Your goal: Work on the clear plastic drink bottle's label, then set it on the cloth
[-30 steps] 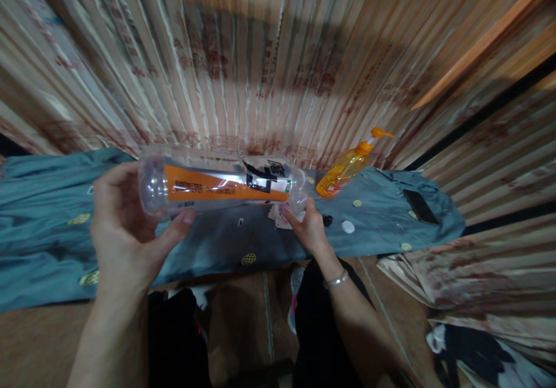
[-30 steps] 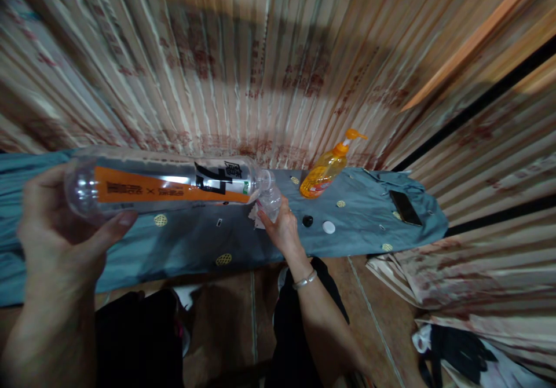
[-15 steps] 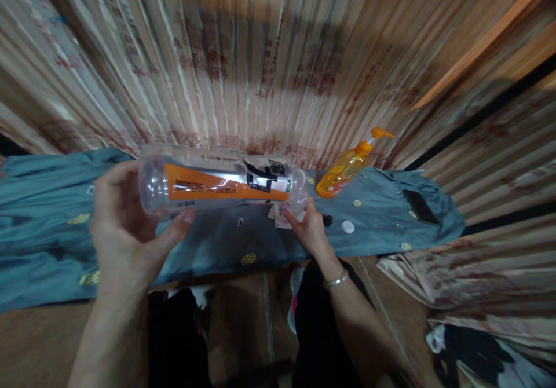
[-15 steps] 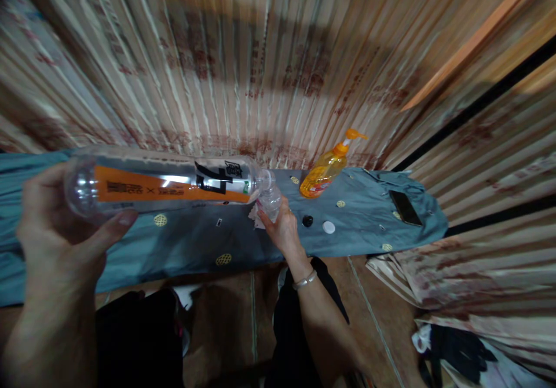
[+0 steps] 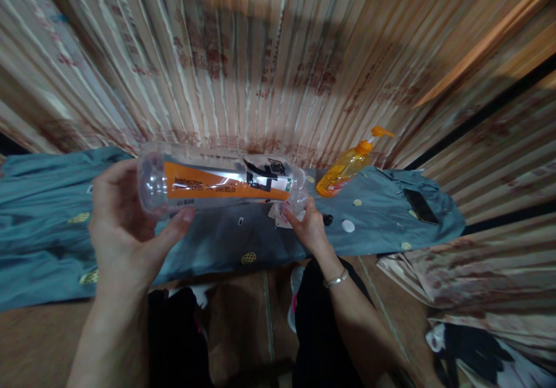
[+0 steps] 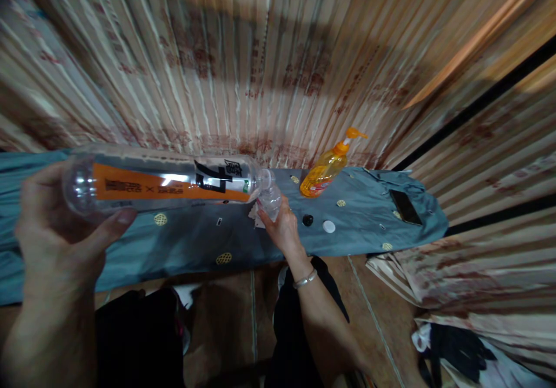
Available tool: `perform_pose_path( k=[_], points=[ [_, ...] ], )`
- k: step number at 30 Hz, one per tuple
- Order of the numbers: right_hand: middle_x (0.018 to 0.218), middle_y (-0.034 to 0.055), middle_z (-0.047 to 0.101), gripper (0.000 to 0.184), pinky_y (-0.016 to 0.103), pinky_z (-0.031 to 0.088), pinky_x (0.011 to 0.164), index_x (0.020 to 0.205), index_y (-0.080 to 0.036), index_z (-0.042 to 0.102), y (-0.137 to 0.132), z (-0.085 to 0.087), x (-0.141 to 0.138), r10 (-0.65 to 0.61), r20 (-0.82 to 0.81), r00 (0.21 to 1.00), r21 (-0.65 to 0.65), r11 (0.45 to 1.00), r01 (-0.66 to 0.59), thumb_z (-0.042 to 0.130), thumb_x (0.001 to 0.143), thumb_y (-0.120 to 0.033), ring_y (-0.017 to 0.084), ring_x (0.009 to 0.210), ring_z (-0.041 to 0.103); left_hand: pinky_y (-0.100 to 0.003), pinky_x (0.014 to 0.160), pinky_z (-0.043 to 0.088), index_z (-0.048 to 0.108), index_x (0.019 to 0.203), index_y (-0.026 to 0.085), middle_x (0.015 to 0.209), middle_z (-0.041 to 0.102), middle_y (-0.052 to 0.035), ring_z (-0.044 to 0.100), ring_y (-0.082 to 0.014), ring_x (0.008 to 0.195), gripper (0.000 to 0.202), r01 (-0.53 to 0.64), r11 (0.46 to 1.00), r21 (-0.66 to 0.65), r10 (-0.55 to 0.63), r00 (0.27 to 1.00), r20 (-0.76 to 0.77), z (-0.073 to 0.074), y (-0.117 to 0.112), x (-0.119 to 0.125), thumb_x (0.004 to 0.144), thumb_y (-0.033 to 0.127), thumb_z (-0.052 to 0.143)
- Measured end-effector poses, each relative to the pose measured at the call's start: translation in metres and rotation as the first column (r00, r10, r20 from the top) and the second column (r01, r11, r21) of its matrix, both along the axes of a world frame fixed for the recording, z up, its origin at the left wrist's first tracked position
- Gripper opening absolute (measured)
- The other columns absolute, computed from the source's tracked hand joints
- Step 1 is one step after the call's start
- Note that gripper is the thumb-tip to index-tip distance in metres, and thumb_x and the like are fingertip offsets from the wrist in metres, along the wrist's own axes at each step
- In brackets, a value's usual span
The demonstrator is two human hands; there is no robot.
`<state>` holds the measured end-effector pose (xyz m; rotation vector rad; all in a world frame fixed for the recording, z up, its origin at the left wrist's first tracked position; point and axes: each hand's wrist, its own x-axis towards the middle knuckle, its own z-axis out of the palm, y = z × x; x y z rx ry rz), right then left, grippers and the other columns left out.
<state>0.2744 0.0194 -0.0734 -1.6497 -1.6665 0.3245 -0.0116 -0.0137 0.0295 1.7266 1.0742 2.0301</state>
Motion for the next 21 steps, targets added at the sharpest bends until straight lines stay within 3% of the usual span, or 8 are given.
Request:
perform_pose_path(
  k=[21],
  points=[
    [0.104,0.0153,0.075,0.061,0.04,0.057,0.074,0.129,-0.015,0.048,0.001,-0.0035,0.0003,0.002,-0.014,1.0,0.05,0.999,-0.001,0.064,0.081,-0.05,0.032,0.092,0.073,-0.021,0.066,0.06,0.059,0.124,0.023,0.117,0.066,-0.005,0.065,-0.0149,0.103,0.081,0.035,0.999,0.027,-0.034,0.999,-0.027,-0.0041,0.0037,-0.0028,0.051,0.028,0.092]
  ],
)
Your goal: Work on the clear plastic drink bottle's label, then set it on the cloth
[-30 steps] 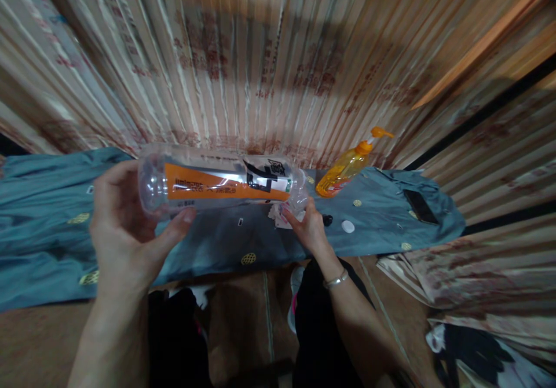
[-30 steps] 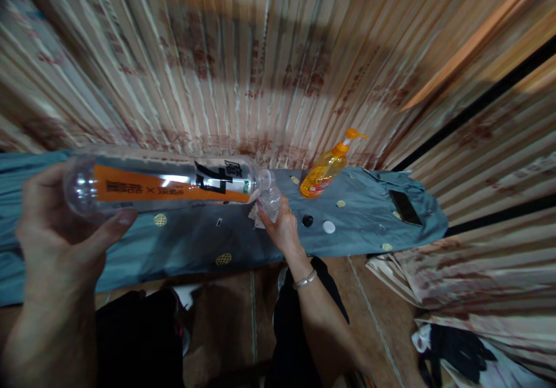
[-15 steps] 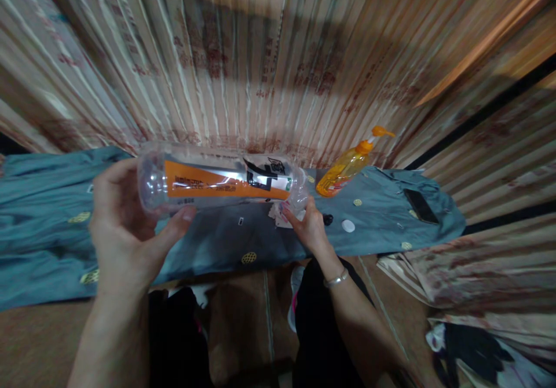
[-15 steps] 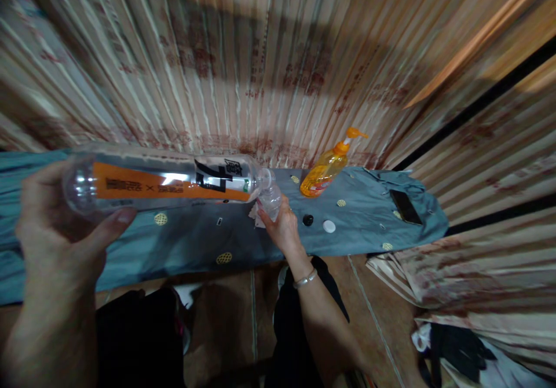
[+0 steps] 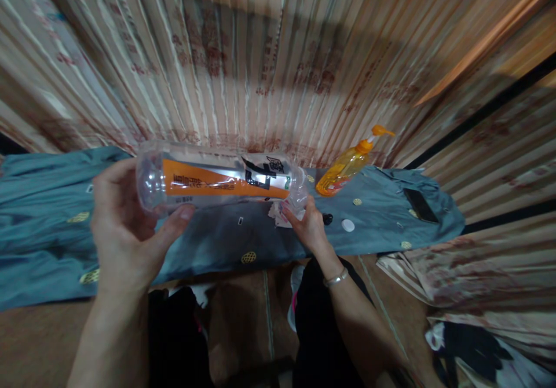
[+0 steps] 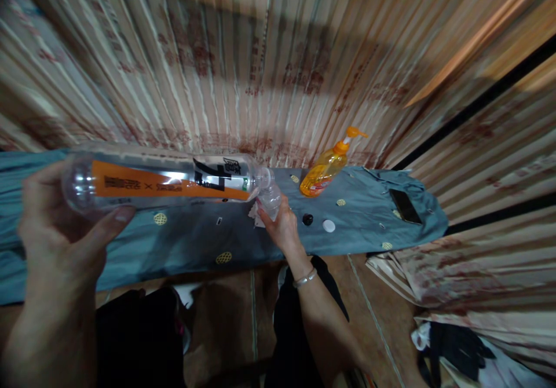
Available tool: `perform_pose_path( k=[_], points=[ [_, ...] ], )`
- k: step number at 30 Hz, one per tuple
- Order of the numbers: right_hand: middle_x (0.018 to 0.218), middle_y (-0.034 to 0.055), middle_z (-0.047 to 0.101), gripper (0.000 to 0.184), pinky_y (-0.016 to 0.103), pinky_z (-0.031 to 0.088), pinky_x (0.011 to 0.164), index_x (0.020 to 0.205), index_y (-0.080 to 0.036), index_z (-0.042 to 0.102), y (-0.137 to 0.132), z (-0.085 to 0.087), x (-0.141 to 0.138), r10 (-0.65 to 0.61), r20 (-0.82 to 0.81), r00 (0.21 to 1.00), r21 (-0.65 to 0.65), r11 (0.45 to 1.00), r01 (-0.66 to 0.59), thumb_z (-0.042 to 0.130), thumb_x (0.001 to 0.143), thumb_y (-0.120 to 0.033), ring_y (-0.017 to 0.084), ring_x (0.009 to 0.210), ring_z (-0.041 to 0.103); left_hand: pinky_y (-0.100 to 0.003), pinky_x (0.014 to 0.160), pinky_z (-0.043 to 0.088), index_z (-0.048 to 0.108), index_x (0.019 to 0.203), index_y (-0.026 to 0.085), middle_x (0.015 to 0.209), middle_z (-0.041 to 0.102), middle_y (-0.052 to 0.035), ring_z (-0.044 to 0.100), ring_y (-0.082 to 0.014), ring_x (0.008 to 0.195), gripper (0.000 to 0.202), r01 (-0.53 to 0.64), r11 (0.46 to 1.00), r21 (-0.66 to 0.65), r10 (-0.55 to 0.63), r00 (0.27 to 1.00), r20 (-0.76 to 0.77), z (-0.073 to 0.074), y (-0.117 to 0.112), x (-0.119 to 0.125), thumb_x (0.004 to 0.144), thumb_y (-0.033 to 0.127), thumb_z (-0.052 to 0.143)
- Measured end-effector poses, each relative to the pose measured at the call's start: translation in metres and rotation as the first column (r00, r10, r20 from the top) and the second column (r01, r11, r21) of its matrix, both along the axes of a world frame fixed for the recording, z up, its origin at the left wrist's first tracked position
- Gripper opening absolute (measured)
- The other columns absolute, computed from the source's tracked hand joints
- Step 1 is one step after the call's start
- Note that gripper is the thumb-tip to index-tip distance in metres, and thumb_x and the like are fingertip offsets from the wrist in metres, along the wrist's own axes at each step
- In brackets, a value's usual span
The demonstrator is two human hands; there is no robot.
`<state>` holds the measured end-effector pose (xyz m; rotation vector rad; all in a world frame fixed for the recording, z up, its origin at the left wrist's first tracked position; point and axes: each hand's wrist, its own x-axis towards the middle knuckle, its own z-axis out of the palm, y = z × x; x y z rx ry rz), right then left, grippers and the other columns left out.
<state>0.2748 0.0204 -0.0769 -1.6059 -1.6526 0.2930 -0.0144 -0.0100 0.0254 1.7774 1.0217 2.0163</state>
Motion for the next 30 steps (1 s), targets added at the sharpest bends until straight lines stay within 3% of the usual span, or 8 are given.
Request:
perform_pose_path(
  k=[15,30],
  points=[
    [0.1,0.0146,0.075,0.057,0.039,0.057,0.073,0.126,-0.016,0.049,0.0007,-0.0012,0.0006,-0.001,0.008,1.0,-0.009,1.0,0.001,0.064,0.081,-0.048,0.032,0.088,0.074,-0.025,0.067,0.064,0.057,0.128,0.027,0.124,0.062,-0.0059,0.063,-0.0182,0.111,0.089,0.061,0.998,-0.004,-0.061,0.998,-0.022,-0.0008,0.0002,-0.0025,0.047,0.026,0.094],
    [0.103,0.0156,0.075,0.06,0.04,0.057,0.075,0.128,-0.014,0.049,0.0001,0.0004,-0.0002,-0.004,-0.01,1.0,-0.013,1.0,0.004,0.065,0.08,-0.048,0.033,0.093,0.073,-0.028,0.07,0.064,0.055,0.128,0.027,0.125,0.061,-0.0056,0.064,-0.0183,0.112,0.092,0.02,1.0,-0.01,-0.021,0.998,-0.051,-0.0009,-0.0005,-0.0034,0.046,0.03,0.094]
  ],
)
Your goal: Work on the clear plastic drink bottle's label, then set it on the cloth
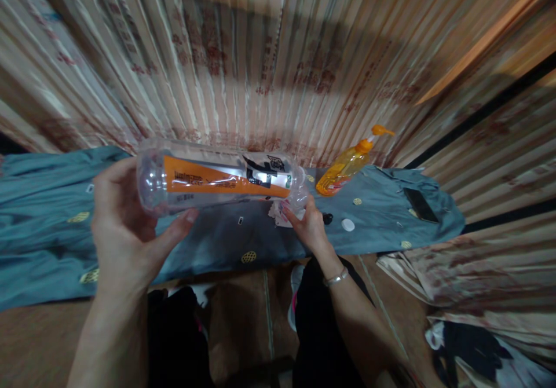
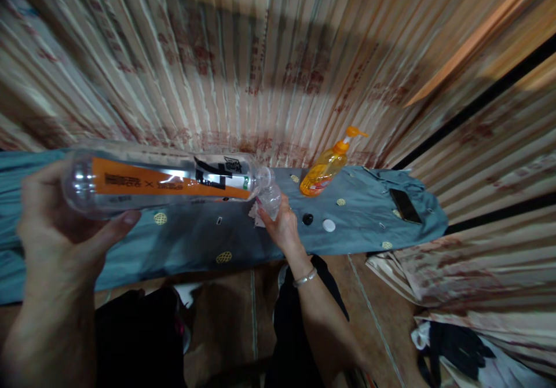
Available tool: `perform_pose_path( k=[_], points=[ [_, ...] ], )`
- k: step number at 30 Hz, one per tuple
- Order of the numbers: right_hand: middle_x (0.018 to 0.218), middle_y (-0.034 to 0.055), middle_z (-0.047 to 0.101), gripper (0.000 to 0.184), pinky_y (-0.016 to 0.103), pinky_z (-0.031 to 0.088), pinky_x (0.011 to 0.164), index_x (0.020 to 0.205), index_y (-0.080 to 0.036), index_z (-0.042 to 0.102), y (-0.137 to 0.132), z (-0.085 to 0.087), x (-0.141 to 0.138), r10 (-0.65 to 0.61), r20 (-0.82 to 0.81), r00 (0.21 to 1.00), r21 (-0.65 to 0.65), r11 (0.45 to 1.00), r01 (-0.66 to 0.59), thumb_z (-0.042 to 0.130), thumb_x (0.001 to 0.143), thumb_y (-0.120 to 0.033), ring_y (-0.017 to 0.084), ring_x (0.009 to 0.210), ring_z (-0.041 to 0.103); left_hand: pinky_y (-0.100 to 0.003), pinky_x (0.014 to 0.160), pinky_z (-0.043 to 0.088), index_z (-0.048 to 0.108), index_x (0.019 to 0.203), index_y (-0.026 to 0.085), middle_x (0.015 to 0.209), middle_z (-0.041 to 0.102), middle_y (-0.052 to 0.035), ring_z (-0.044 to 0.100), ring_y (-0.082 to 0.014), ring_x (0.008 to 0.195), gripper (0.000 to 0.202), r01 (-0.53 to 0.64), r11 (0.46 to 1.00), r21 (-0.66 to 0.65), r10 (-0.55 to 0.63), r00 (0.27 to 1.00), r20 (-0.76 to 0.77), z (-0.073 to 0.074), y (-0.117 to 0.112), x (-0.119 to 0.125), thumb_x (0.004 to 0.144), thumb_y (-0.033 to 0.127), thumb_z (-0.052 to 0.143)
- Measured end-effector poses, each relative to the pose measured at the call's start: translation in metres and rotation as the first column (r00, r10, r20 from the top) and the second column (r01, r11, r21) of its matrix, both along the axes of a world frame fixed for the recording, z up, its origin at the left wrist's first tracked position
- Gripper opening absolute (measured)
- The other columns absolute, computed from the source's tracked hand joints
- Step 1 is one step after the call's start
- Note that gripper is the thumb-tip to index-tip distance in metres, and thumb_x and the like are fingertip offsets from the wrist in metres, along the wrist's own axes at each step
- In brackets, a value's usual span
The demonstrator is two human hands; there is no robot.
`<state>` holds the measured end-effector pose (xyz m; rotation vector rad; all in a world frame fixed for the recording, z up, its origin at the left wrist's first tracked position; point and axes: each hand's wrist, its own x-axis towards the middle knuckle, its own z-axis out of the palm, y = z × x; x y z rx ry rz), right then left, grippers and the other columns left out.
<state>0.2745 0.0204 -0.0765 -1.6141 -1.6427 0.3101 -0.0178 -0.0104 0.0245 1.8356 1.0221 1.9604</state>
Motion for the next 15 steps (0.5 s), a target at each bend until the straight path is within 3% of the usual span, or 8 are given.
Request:
perform_pose_path(
  k=[15],
  points=[
    [0.102,0.0148,0.075,0.061,0.04,0.057,0.075,0.128,-0.015,0.049,0.0,0.0006,0.0003,-0.015,0.005,1.0,-0.035,0.999,0.015,0.065,0.08,-0.049,0.032,0.091,0.074,-0.022,0.063,0.06,0.061,0.117,0.024,0.113,0.066,-0.0045,0.066,-0.0161,0.1,0.08,-0.038,0.998,-0.055,0.044,0.993,0.108,-0.0017,0.0012,0.0036,0.045,0.033,0.094]
  ],
)
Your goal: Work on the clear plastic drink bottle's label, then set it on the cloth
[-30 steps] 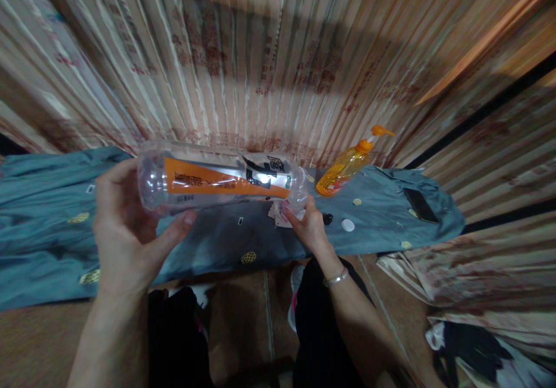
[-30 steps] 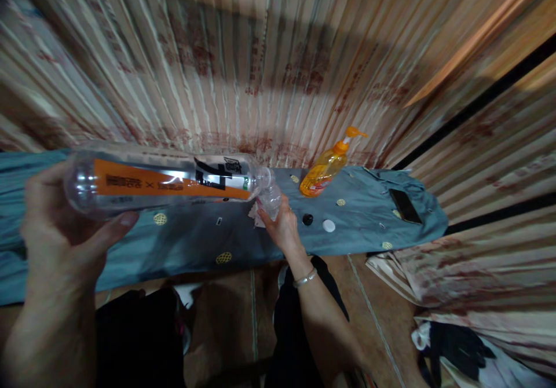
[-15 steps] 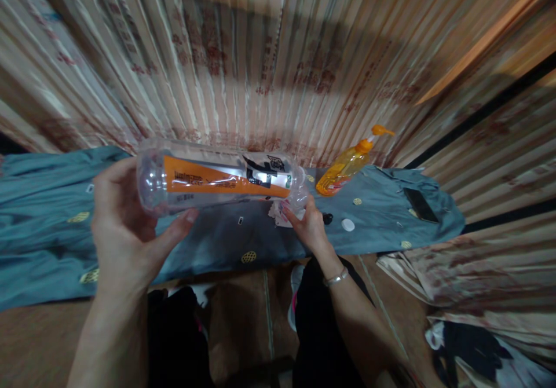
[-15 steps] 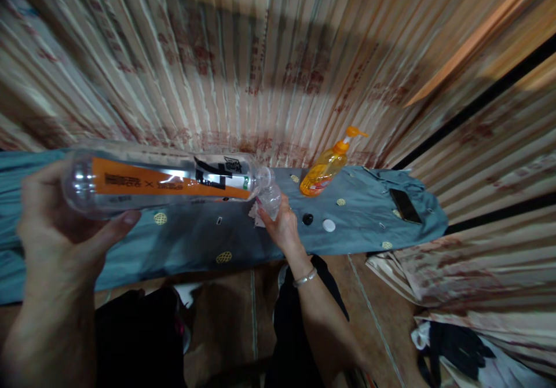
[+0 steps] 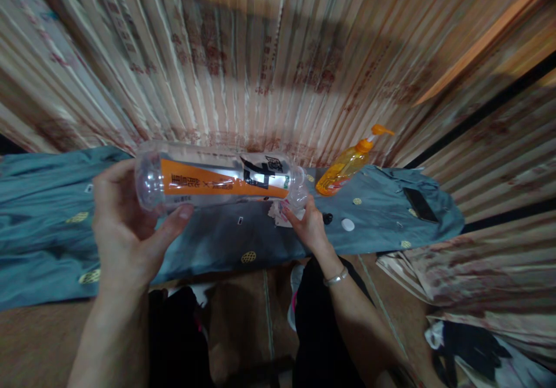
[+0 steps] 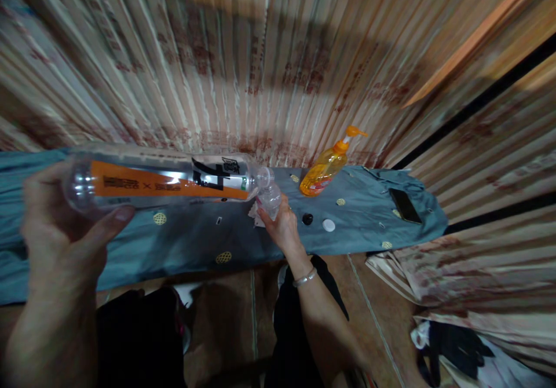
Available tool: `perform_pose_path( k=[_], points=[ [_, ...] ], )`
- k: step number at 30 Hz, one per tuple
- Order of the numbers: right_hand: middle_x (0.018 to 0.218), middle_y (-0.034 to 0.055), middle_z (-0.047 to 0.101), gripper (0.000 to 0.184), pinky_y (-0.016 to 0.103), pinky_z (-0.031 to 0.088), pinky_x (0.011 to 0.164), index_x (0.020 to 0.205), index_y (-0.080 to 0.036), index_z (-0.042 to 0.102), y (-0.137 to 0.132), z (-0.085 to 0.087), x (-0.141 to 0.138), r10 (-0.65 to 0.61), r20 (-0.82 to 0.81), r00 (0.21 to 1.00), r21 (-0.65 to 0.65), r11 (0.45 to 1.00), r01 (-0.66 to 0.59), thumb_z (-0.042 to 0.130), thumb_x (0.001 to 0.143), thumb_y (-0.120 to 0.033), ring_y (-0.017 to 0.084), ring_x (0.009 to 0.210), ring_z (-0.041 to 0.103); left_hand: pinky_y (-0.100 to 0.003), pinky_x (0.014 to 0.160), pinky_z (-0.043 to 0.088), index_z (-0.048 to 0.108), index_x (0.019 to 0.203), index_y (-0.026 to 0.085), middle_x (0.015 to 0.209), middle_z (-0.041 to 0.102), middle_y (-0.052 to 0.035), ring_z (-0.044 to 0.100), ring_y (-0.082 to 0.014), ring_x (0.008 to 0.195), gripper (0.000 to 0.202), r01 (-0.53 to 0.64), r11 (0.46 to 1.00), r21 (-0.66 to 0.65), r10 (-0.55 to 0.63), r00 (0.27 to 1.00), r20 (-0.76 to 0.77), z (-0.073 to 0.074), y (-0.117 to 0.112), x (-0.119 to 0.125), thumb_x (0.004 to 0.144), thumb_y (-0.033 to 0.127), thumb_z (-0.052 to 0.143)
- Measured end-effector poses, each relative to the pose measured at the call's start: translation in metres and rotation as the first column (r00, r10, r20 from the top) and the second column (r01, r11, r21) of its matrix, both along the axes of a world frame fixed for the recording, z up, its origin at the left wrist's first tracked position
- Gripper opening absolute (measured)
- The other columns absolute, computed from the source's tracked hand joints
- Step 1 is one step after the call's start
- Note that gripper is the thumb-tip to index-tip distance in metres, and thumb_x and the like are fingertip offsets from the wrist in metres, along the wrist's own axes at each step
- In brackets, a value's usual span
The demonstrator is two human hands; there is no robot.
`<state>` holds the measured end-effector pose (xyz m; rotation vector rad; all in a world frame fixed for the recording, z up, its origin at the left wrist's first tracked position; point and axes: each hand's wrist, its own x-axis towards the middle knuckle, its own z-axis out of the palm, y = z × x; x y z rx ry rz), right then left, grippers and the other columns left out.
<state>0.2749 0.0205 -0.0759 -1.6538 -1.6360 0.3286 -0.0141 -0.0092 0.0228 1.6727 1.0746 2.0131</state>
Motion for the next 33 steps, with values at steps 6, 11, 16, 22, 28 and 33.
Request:
perform_pose_path(
  k=[6,11,16,22,28,33],
  points=[
    [0.103,0.0152,0.075,0.063,0.041,0.057,0.074,0.129,-0.014,0.049,-0.0001,0.0004,0.0004,0.004,-0.009,1.0,0.0,1.0,-0.004,0.064,0.08,-0.05,0.033,0.089,0.074,-0.021,0.062,0.059,0.061,0.113,0.023,0.111,0.065,-0.0039,0.065,-0.0144,0.097,0.077,-0.015,1.0,0.002,0.015,1.0,0.022,-0.0018,0.0033,-0.0008,0.044,0.031,0.094],
    [0.104,0.0155,0.075,0.062,0.041,0.057,0.076,0.13,-0.015,0.049,-0.0003,0.0007,0.0003,0.013,-0.009,1.0,0.003,1.0,-0.013,0.064,0.081,-0.05,0.033,0.092,0.073,-0.021,0.059,0.058,0.062,0.113,0.026,0.112,0.066,-0.0029,0.066,-0.0152,0.096,0.079,-0.01,1.0,0.002,0.01,1.0,0.026,-0.0038,0.0052,-0.0006,0.041,0.032,0.094],
    [0.104,0.0161,0.075,0.062,0.041,0.057,0.075,0.13,-0.015,0.048,0.0001,-0.0014,0.0007,0.004,0.004,1.0,0.022,1.0,-0.004,0.065,0.081,-0.049,0.033,0.092,0.073,-0.021,0.06,0.057,0.062,0.112,0.025,0.112,0.066,-0.0038,0.065,-0.0156,0.098,0.079,-0.008,1.0,-0.02,0.01,0.998,0.056,-0.0049,0.0056,-0.0015,0.04,0.03,0.095],
    [0.104,0.0146,0.075,0.059,0.041,0.057,0.076,0.128,-0.016,0.049,0.0005,-0.001,0.001,0.01,-0.011,1.0,0.019,1.0,-0.01,0.066,0.08,-0.048,0.032,0.092,0.073,-0.02,0.06,0.058,0.062,0.111,0.025,0.112,0.065,-0.0031,0.065,-0.0145,0.096,0.078,0.001,1.0,-0.01,-0.001,0.999,0.046,-0.0058,0.0067,-0.0023,0.04,0.031,0.095],
    [0.105,0.0155,0.075,0.061,0.041,0.057,0.077,0.129,-0.015,0.049,-0.0003,0.0015,0.0009,0.009,-0.019,1.0,-0.002,1.0,-0.009,0.065,0.08,-0.048,0.032,0.093,0.073,-0.018,0.06,0.057,0.062,0.111,0.024,0.112,0.066,-0.0039,0.064,-0.0145,0.098,0.079,0.005,1.0,-0.027,-0.003,0.997,0.073,-0.0059,0.0065,-0.0016,0.04,0.027,0.095],
    [0.104,0.0161,0.075,0.063,0.041,0.057,0.074,0.13,-0.013,0.049,-0.0005,0.0012,0.0008,0.007,-0.007,1.0,-0.003,1.0,-0.007,0.064,0.08,-0.049,0.033,0.091,0.073,-0.02,0.059,0.057,0.061,0.111,0.024,0.114,0.065,-0.0041,0.064,-0.0154,0.098,0.077,-0.013,1.0,-0.023,0.014,0.999,0.036,-0.0074,0.0084,-0.0036,0.042,0.031,0.094]
  ],
)
